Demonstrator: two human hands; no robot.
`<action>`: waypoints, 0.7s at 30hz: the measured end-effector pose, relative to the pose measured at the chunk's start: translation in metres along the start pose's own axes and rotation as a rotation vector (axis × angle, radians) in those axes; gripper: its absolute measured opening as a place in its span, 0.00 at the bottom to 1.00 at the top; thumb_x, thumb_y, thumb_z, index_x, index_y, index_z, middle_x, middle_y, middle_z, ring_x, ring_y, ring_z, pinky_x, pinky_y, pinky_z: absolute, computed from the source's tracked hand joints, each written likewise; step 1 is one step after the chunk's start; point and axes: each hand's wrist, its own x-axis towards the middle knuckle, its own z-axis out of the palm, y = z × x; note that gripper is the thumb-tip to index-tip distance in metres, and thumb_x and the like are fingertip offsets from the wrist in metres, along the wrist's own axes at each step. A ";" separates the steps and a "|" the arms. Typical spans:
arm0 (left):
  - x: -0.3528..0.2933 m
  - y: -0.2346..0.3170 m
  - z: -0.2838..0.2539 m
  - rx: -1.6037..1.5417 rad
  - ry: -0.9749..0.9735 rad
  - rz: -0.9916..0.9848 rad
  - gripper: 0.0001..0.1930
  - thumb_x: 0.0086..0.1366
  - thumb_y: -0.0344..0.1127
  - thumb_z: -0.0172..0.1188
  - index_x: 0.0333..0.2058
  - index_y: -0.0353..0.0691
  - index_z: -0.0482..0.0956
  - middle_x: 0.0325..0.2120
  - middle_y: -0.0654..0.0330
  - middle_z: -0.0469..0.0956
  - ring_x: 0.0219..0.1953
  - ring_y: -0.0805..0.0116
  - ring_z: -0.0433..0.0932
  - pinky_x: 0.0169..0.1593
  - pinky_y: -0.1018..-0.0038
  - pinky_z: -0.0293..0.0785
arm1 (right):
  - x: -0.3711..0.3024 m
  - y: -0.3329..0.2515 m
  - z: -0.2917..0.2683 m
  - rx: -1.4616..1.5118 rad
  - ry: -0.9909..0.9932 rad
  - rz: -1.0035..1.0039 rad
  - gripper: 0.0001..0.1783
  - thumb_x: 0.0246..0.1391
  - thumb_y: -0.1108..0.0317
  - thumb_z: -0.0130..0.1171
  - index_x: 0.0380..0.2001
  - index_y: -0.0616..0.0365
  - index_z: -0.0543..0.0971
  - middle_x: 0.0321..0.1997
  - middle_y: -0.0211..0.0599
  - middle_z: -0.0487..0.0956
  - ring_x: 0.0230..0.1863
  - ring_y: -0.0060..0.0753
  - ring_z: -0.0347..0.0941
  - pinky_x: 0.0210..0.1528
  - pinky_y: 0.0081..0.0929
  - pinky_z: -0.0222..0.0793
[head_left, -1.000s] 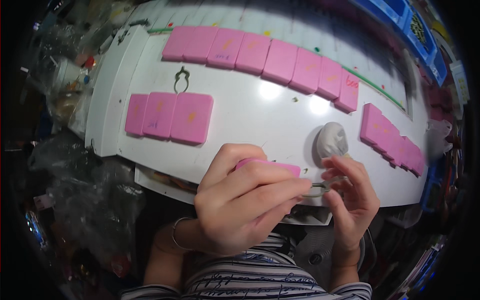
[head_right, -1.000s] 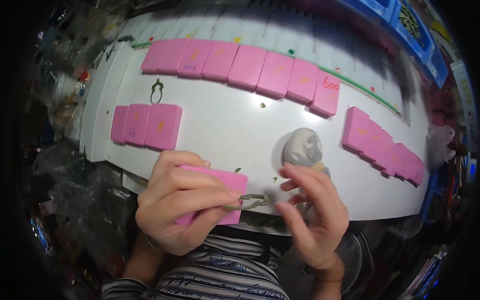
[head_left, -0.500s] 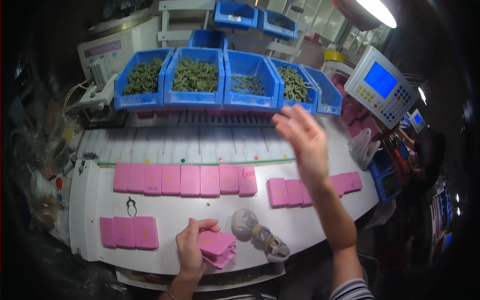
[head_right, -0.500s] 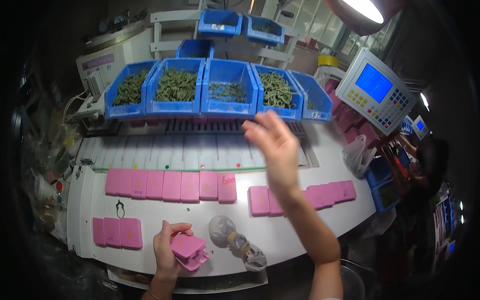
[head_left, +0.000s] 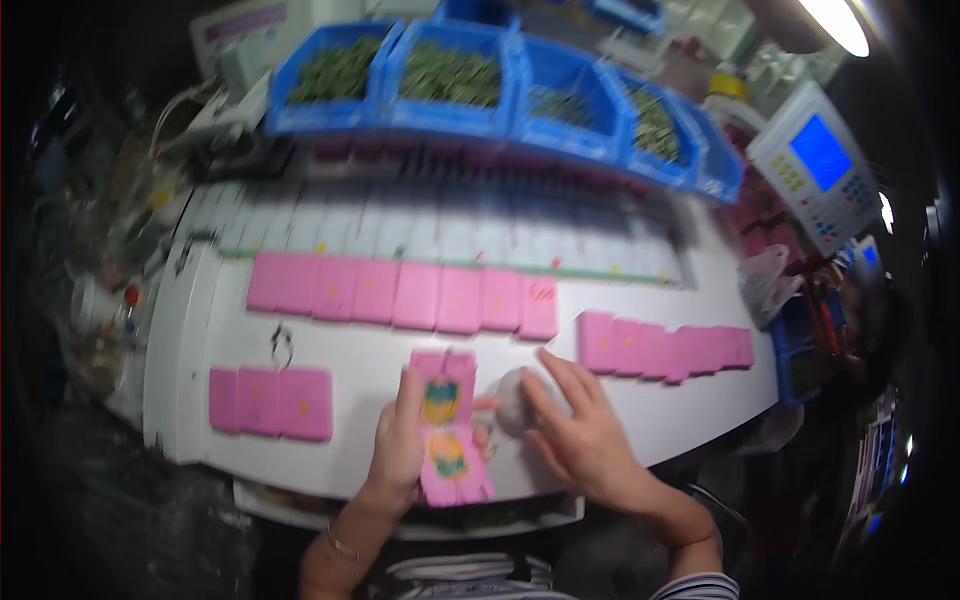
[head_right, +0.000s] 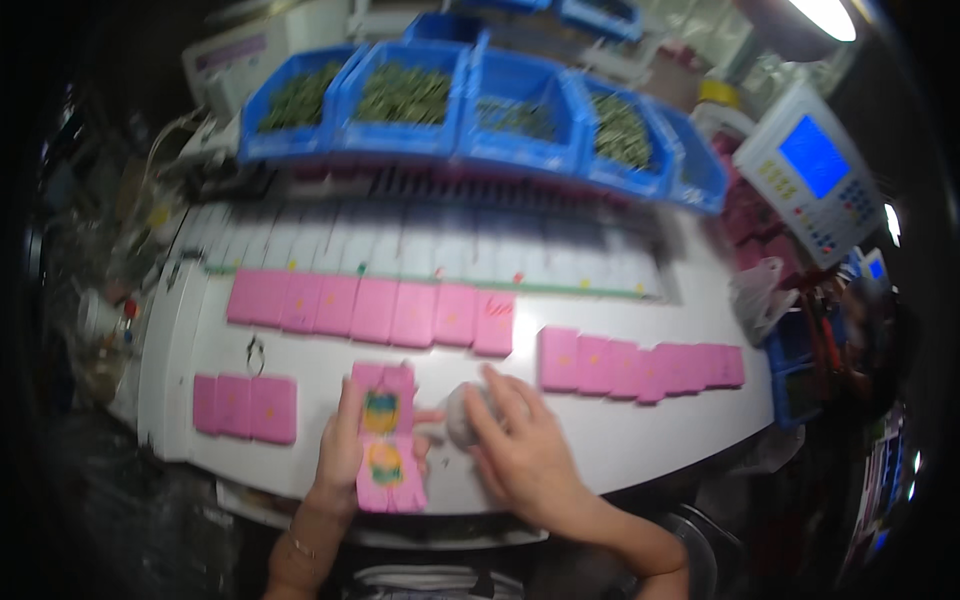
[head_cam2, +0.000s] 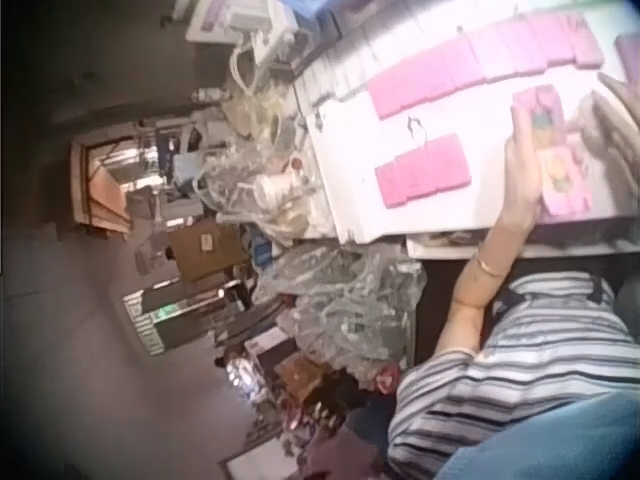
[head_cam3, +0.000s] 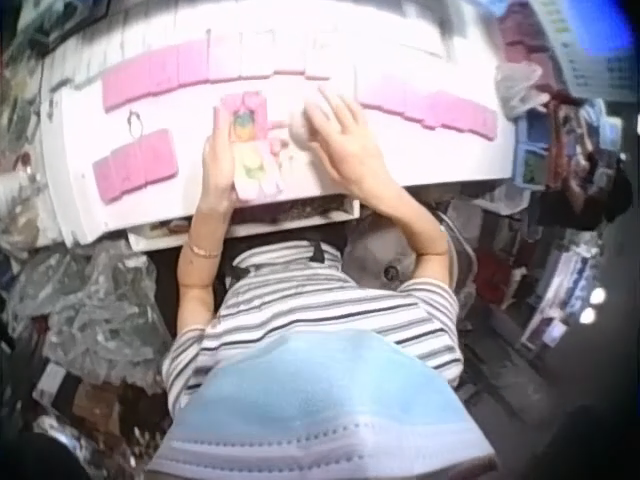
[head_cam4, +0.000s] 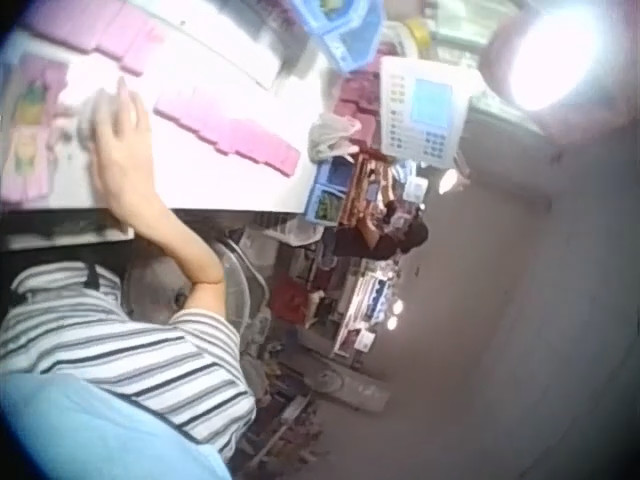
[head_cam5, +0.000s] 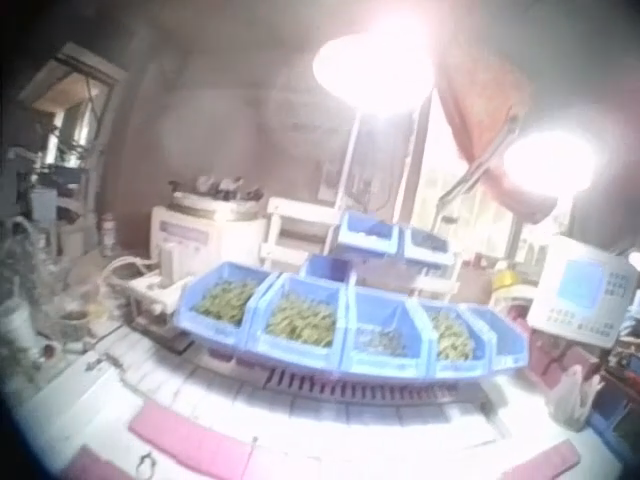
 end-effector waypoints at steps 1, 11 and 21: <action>0.003 0.003 0.000 0.014 0.000 -0.010 0.33 0.66 0.58 0.29 0.47 0.28 0.64 0.37 0.43 0.74 0.23 0.65 0.75 0.28 0.69 0.77 | -0.014 0.000 0.002 0.017 -0.064 0.079 0.36 0.37 0.83 0.52 0.56 0.60 0.62 0.56 0.60 0.60 0.47 0.56 0.65 0.49 0.37 0.65; 0.008 -0.007 -0.005 0.377 0.119 0.186 0.32 0.68 0.54 0.29 0.35 0.28 0.73 0.30 0.49 0.77 0.21 0.68 0.76 0.26 0.72 0.76 | 0.005 -0.032 0.020 0.057 0.204 -0.239 0.31 0.33 0.80 0.57 0.48 0.55 0.74 0.56 0.53 0.66 0.39 0.40 0.69 0.41 0.30 0.66; 0.005 -0.010 -0.013 0.324 0.057 0.117 0.30 0.69 0.53 0.29 0.37 0.30 0.73 0.30 0.55 0.76 0.30 0.71 0.76 0.36 0.77 0.74 | 0.001 -0.030 0.029 0.027 0.310 -0.210 0.29 0.32 0.77 0.57 0.46 0.52 0.76 0.54 0.47 0.69 0.37 0.38 0.67 0.40 0.27 0.67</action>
